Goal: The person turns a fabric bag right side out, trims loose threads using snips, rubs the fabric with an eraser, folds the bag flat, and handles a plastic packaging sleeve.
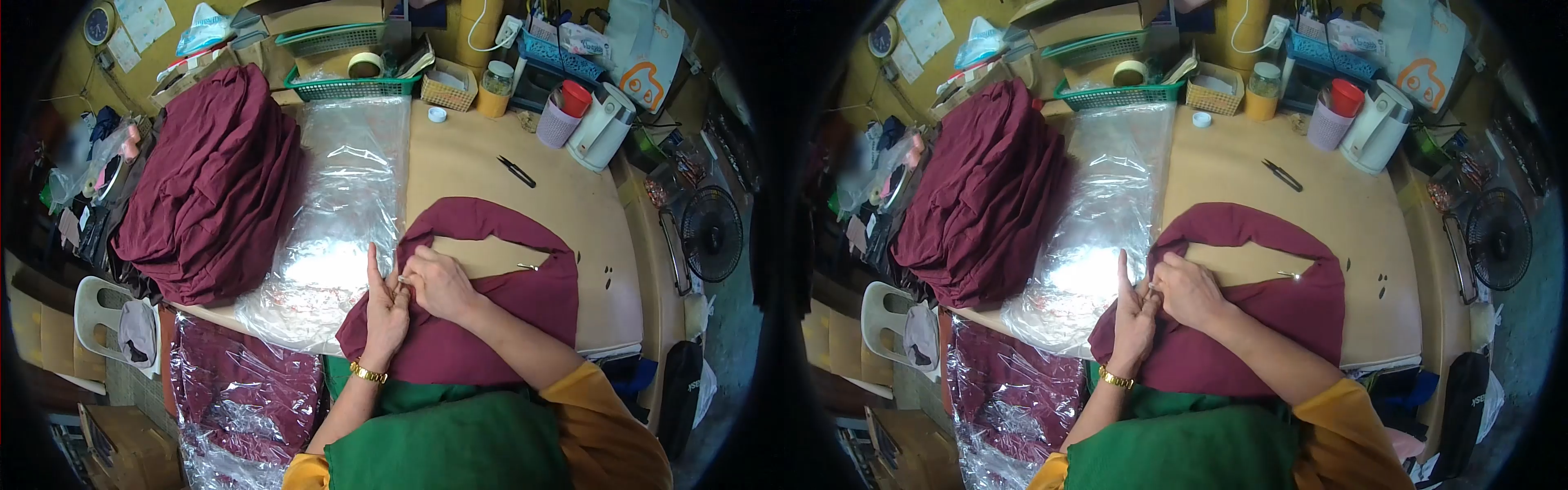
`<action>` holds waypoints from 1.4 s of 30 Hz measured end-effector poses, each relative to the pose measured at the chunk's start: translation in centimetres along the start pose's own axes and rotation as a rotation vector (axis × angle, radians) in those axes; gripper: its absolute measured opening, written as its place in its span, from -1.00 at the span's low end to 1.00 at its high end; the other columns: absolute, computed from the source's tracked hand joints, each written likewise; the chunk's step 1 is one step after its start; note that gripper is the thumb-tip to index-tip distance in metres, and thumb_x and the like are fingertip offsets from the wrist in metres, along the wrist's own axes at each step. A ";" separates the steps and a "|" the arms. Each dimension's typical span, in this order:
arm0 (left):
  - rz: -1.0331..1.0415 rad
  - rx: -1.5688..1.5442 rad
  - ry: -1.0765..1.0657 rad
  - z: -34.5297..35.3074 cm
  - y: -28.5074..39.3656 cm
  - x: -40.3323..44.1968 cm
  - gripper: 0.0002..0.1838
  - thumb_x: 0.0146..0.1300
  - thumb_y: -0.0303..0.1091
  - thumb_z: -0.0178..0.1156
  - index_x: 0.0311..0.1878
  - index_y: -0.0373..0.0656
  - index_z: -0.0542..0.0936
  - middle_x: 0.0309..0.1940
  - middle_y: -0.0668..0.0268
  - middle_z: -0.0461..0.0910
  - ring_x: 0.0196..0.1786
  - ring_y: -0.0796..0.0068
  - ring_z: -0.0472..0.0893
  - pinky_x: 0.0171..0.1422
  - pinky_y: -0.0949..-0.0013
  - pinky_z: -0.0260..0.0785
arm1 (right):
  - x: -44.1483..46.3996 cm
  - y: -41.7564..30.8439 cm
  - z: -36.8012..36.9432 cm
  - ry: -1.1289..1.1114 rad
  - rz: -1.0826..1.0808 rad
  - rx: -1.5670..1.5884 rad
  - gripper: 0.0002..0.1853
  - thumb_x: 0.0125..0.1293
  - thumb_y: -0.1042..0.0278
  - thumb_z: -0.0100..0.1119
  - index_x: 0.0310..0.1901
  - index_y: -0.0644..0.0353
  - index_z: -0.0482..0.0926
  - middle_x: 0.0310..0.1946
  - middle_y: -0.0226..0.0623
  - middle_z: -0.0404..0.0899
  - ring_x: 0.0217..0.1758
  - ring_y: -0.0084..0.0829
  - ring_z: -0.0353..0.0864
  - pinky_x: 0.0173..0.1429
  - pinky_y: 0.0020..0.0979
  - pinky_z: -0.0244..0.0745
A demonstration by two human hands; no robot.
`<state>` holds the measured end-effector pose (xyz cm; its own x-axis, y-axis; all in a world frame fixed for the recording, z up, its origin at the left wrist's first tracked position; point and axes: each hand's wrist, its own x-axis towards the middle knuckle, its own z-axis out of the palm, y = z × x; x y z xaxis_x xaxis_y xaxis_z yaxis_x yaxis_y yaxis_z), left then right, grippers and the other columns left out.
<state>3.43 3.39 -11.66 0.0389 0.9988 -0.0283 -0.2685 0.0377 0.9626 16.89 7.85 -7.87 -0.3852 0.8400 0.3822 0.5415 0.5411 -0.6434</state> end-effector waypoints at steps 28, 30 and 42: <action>-0.134 0.139 0.050 0.4 1.9 0.2 -0.43 0.24 -0.62 0.28 0.35 -0.33 0.48 -0.30 0.41 0.61 -0.40 0.70 0.46 -0.29 0.58 0.33 | -2.5 -0.7 -3.1 0.056 0.194 0.239 -0.93 0.26 0.45 0.25 -0.32 0.26 0.59 -0.34 -0.10 0.56 -0.22 -0.05 0.61 -0.14 -0.14 0.48; -0.183 -0.046 0.100 1.5 1.7 -0.3 -0.44 0.26 -0.69 0.19 0.36 -0.43 0.44 -0.25 0.52 0.53 -0.36 0.86 0.32 -0.28 0.74 0.20 | -2.5 -0.3 -1.1 0.050 0.092 0.124 -0.90 0.29 0.46 0.20 -0.34 0.27 0.53 -0.33 -0.07 0.52 -0.22 0.03 0.58 -0.15 -0.08 0.47; -0.184 -0.146 0.166 1.7 1.3 -0.3 -0.35 0.25 -0.77 0.05 0.46 -0.51 0.27 -0.21 0.43 0.48 -0.28 0.76 0.38 -0.12 0.66 0.33 | -1.3 1.2 -0.4 0.079 0.054 0.023 -0.90 0.28 0.49 0.16 -0.36 0.29 0.48 -0.32 0.00 0.50 -0.22 0.12 0.56 -0.14 0.03 0.47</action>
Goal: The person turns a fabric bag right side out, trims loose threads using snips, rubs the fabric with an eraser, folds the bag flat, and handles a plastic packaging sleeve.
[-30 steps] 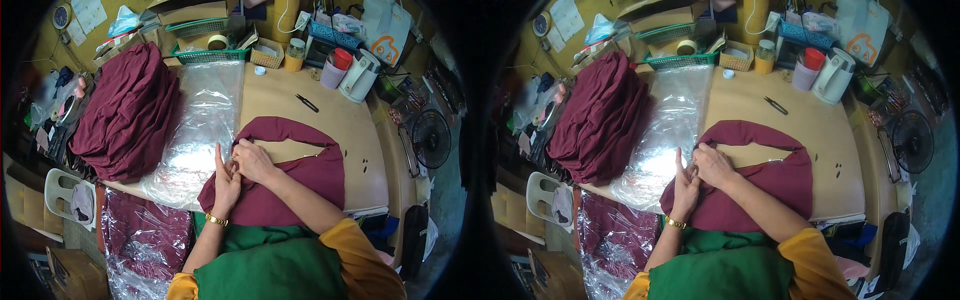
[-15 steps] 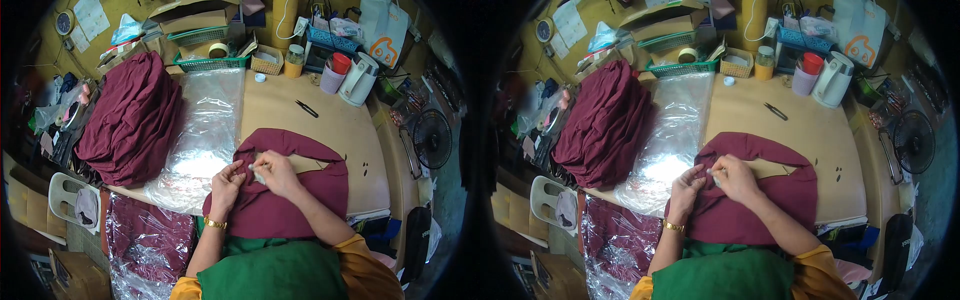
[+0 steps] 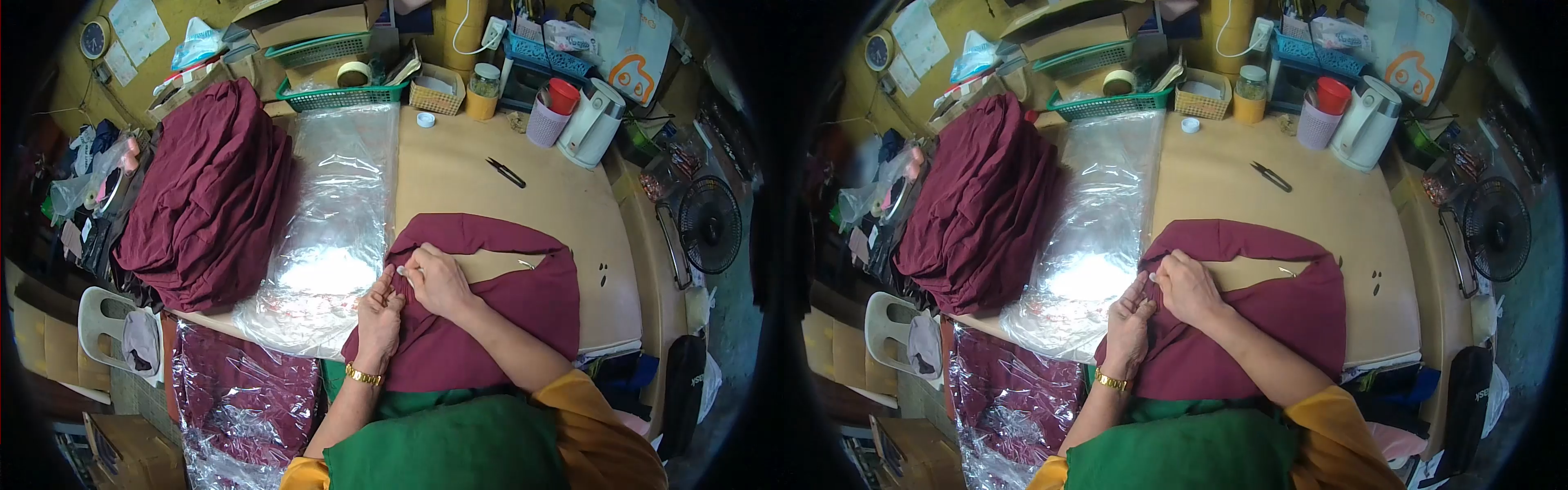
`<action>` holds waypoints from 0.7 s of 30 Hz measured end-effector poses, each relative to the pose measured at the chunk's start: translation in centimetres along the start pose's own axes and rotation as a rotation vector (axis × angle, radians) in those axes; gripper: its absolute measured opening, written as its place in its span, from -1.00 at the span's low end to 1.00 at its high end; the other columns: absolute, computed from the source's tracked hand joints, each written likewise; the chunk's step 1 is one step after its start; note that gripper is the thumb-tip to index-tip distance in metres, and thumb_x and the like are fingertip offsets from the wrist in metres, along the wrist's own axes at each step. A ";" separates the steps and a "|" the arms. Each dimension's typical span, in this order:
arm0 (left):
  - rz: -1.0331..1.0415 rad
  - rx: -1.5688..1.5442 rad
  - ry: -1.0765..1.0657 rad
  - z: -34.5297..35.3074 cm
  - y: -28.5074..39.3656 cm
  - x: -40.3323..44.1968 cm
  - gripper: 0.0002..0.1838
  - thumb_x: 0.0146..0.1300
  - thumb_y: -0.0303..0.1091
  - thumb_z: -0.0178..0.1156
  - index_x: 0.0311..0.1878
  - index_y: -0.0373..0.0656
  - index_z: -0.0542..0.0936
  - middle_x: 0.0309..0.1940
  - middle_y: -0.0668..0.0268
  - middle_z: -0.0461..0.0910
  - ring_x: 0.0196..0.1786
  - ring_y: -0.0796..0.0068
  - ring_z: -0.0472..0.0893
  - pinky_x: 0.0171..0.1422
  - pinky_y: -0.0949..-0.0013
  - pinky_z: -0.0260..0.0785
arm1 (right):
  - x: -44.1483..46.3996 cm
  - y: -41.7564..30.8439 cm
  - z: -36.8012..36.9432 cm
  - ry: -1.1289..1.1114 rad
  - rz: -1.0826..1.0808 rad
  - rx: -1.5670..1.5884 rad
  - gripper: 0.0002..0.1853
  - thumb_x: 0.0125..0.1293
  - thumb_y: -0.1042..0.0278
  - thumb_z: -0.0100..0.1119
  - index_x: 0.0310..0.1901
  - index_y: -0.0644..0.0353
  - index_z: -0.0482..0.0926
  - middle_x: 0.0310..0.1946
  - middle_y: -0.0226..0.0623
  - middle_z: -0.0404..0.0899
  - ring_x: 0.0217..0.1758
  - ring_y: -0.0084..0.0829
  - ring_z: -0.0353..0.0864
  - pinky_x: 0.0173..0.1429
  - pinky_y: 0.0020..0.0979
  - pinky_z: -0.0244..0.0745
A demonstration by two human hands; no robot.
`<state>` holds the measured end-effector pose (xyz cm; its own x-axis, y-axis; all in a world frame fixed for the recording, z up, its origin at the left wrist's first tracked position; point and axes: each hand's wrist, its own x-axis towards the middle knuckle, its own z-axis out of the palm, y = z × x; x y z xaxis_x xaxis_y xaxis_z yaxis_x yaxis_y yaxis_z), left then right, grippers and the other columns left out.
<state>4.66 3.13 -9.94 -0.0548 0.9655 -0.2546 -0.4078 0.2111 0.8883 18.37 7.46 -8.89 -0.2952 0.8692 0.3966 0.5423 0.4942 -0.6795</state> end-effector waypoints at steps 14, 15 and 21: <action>0.033 0.034 -0.020 -0.9 -1.1 0.3 -0.34 0.25 -0.76 0.04 0.47 -0.50 0.26 -0.18 0.40 0.55 -0.19 0.72 0.49 -0.03 0.64 0.39 | -0.8 -1.4 -0.5 -0.076 0.030 -0.069 -0.89 0.28 0.44 0.19 -0.38 0.26 0.51 -0.35 -0.11 0.55 -0.22 0.00 0.62 -0.11 -0.05 0.50; 0.034 0.028 -0.018 -0.7 -1.0 0.2 -0.34 0.25 -0.76 0.04 0.47 -0.50 0.26 -0.18 0.40 0.55 -0.19 0.72 0.49 -0.03 0.64 0.39 | -1.3 -1.4 -1.2 -0.082 0.028 -0.072 -0.89 0.28 0.44 0.19 -0.38 0.26 0.51 -0.35 -0.11 0.55 -0.22 0.00 0.62 -0.11 -0.05 0.50; 0.058 -0.029 0.004 -0.4 -0.5 0.0 -0.31 0.23 -0.77 0.01 0.49 -0.46 0.25 -0.11 0.37 0.58 -0.15 0.71 0.51 -0.04 0.64 0.39 | -0.7 -1.7 -3.5 -0.048 0.056 0.152 -0.92 0.18 0.67 0.18 -0.29 0.35 0.60 -0.36 -0.09 0.55 -0.27 -0.10 0.63 -0.19 -0.20 0.53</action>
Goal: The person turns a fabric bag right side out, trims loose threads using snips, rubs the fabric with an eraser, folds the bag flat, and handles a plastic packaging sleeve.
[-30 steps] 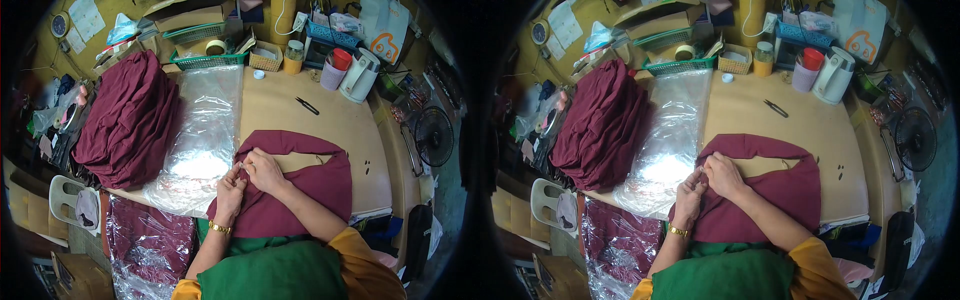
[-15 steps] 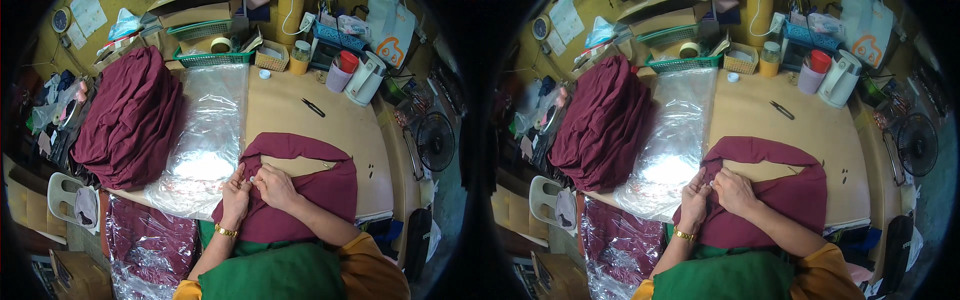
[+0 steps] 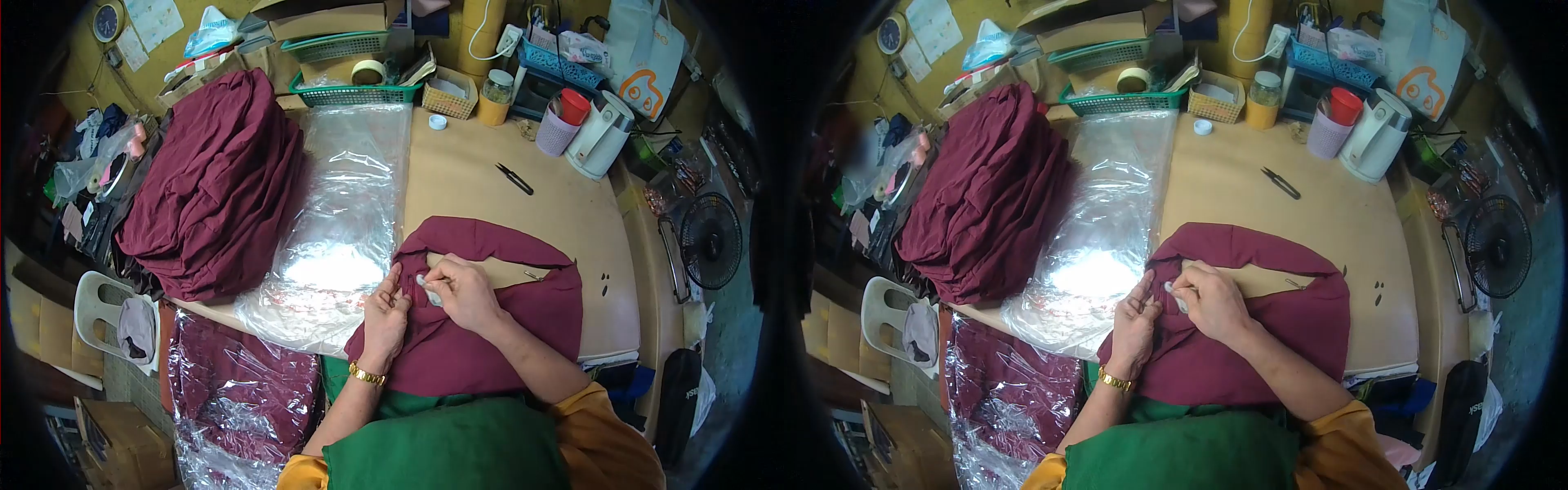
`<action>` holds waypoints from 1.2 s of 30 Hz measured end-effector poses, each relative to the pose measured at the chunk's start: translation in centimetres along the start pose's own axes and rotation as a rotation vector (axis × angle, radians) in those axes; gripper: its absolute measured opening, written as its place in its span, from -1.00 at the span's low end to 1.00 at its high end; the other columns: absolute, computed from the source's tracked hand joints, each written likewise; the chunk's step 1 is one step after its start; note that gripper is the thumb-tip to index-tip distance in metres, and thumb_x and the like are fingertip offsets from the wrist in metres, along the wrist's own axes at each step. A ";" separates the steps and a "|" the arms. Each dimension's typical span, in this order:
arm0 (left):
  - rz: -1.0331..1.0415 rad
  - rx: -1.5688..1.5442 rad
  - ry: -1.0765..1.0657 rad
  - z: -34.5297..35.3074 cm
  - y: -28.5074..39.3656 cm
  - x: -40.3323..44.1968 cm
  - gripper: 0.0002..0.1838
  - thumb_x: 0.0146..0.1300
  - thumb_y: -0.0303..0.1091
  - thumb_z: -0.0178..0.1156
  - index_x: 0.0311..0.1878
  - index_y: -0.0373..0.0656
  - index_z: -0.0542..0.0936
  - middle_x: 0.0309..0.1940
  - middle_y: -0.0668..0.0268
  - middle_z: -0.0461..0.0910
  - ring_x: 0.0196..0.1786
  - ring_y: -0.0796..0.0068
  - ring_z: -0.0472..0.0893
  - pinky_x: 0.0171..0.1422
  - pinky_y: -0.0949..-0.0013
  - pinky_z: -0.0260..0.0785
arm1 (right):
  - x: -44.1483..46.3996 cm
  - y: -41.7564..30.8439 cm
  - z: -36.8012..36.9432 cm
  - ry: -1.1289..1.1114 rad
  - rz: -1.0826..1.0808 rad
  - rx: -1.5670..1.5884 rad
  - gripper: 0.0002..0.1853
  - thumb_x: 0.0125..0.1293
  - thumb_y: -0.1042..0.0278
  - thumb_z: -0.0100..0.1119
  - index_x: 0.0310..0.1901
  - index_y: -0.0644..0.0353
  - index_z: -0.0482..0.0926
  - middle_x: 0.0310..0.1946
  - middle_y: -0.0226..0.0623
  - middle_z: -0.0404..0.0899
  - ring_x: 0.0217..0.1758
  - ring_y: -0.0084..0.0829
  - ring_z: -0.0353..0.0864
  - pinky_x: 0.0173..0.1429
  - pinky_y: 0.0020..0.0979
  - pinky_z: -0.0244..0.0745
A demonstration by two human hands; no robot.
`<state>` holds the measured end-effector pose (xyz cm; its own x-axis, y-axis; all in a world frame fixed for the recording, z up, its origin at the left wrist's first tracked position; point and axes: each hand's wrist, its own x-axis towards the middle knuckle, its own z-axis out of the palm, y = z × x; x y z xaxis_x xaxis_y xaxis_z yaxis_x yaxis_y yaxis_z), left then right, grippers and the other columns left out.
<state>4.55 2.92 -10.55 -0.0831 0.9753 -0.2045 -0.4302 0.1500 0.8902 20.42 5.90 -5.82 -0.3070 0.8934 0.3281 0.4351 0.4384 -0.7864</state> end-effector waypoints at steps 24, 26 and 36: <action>0.859 0.850 0.016 2.0 10.0 0.6 -0.71 0.20 -0.63 0.20 0.00 -0.23 0.62 0.01 0.10 0.63 0.05 0.18 0.63 0.16 0.18 0.45 | 1.3 3.9 -14.7 0.284 0.256 -0.060 -0.77 0.29 0.63 0.09 -0.09 0.26 0.69 -0.08 -0.18 0.52 -0.04 -0.32 0.56 0.07 -0.39 0.49; 0.912 1.055 -0.242 5.7 8.0 -0.7 -0.81 0.18 -0.53 0.27 -0.12 -0.21 0.67 -0.18 0.13 0.68 -0.06 0.07 0.66 0.05 0.12 0.48 | 1.2 5.3 -15.3 0.304 0.327 -0.169 -0.81 0.28 0.59 0.15 -0.12 0.28 0.70 -0.09 -0.21 0.51 -0.05 -0.38 0.55 0.05 -0.43 0.49; 0.804 1.285 -0.383 10.0 0.7 0.8 -0.66 0.22 -0.50 0.22 0.08 -0.24 0.66 -0.22 0.07 0.53 -0.20 0.11 0.62 -0.16 0.16 0.51 | 6.5 9.5 -10.2 0.286 0.184 -0.485 -0.75 0.19 0.25 0.40 -0.41 0.29 0.65 -0.30 0.04 0.62 -0.17 0.09 0.63 -0.03 -0.08 0.52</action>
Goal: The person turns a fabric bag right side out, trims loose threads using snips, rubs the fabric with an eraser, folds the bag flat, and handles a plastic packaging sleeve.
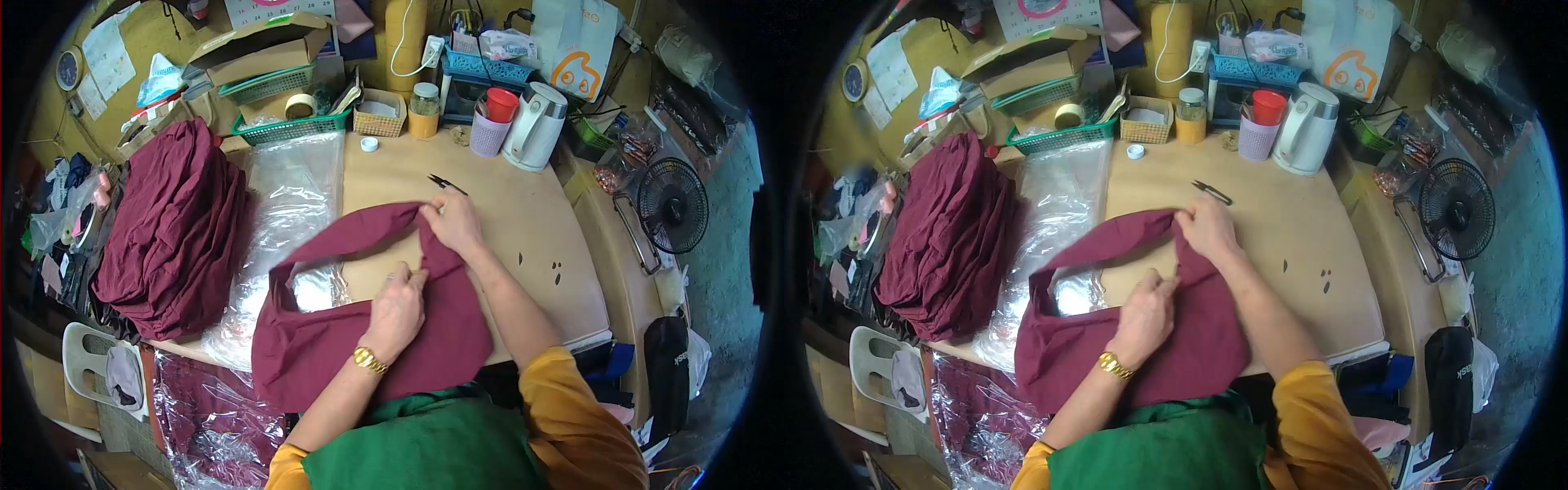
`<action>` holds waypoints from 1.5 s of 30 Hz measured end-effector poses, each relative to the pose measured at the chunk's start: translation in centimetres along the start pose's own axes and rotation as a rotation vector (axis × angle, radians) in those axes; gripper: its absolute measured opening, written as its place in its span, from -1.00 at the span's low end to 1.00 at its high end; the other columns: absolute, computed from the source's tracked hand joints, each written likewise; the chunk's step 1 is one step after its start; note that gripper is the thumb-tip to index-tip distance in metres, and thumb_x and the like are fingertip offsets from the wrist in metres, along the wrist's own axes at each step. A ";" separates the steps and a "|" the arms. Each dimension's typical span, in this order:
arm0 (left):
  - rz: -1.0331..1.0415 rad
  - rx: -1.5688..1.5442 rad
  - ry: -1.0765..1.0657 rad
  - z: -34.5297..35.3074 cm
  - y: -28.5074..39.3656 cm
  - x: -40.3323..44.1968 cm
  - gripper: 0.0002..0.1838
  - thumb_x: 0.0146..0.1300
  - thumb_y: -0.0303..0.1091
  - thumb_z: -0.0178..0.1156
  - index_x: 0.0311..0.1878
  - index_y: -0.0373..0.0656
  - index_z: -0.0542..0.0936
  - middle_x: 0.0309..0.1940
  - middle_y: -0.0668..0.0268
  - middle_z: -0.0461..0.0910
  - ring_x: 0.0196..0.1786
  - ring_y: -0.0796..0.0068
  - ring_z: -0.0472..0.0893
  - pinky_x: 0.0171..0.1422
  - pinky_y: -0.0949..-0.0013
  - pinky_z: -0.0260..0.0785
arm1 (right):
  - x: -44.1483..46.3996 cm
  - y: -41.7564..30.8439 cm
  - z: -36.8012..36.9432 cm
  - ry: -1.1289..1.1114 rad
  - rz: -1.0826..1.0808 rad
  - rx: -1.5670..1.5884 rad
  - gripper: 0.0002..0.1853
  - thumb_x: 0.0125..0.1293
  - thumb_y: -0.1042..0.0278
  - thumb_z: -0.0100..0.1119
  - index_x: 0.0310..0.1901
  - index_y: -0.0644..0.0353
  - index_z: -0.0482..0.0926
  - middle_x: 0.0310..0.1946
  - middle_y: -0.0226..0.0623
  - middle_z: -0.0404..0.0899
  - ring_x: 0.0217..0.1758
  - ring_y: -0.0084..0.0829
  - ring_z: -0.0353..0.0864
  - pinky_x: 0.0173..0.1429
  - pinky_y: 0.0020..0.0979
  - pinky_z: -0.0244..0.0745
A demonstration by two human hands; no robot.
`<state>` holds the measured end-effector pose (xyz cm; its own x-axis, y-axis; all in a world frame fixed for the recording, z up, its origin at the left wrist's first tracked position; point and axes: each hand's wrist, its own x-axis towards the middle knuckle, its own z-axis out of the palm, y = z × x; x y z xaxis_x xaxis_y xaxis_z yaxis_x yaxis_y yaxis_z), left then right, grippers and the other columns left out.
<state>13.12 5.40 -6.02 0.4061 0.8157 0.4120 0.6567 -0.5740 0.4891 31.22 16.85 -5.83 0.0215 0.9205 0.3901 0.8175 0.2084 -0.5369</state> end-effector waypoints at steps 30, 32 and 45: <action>-0.175 0.072 -0.040 0.5 -1.2 -4.1 -0.53 0.13 -0.56 0.20 0.18 -0.18 0.62 -0.10 0.15 0.44 -0.23 0.14 0.62 -0.16 0.14 0.56 | -8.8 -3.8 2.1 -0.255 -0.138 0.155 -0.94 0.18 0.57 0.23 -0.32 0.22 0.57 -0.29 -0.07 0.56 -0.17 0.02 0.61 -0.06 -0.03 0.52; -0.180 0.050 -0.037 0.6 -1.1 -4.0 -0.53 0.13 -0.56 0.20 0.17 -0.18 0.62 -0.11 0.15 0.44 -0.22 0.15 0.62 -0.16 0.15 0.56 | -7.7 -2.8 2.9 -0.187 -0.122 0.085 -0.95 0.17 0.56 0.23 -0.33 0.22 0.57 -0.29 -0.06 0.56 -0.17 0.02 0.61 -0.06 -0.04 0.52; -0.146 -0.069 0.027 0.7 -1.6 -4.4 -0.72 0.10 -0.64 0.20 -0.08 -0.27 0.60 -0.16 0.07 0.43 -0.27 0.04 0.60 -0.19 0.08 0.53 | -7.2 -3.9 2.6 -0.158 -0.134 0.073 -0.96 0.19 0.53 0.24 -0.36 0.23 0.56 -0.34 -0.09 0.55 -0.25 0.04 0.58 -0.09 -0.02 0.51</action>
<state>10.72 2.78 -9.15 0.2915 0.8890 0.3531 0.6616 -0.4540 0.5969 26.38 10.23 -8.49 -0.1801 0.9222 0.3423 0.7631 0.3506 -0.5430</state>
